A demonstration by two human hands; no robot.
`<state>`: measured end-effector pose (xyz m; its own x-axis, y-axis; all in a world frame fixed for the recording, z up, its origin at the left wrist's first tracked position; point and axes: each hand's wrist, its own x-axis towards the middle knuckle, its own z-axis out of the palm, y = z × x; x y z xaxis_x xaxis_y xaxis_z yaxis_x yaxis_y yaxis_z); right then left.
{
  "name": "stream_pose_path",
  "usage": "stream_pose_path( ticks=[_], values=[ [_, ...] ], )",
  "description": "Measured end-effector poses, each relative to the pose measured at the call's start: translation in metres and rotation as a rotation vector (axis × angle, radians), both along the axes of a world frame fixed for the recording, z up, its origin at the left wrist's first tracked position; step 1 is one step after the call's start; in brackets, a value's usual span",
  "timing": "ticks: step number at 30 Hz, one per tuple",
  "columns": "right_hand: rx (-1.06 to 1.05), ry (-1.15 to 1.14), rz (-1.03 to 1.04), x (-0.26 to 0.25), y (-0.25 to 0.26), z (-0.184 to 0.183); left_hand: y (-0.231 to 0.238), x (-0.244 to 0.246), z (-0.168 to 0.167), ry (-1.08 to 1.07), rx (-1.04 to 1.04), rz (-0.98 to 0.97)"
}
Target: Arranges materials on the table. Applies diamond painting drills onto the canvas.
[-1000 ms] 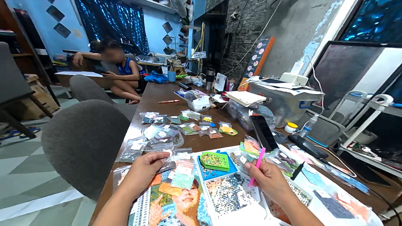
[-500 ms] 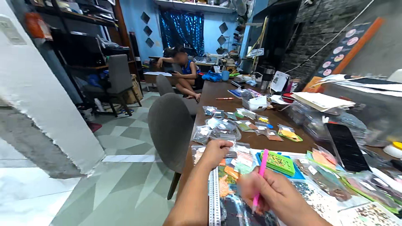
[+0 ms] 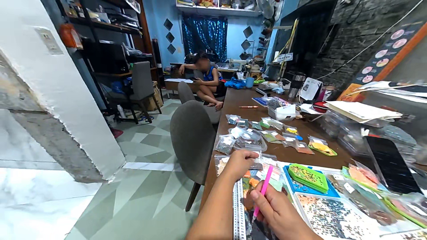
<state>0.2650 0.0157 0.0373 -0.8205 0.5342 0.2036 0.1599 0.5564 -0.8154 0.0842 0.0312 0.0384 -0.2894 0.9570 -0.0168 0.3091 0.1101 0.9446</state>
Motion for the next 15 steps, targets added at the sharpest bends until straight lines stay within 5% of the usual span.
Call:
stream_pose_path(
  ticks=[15],
  values=[
    [-0.004,0.040,-0.064,-0.0018,-0.0021,-0.0033,-0.0009,0.0007,0.0010,-0.003,0.011,-0.002]
  ],
)
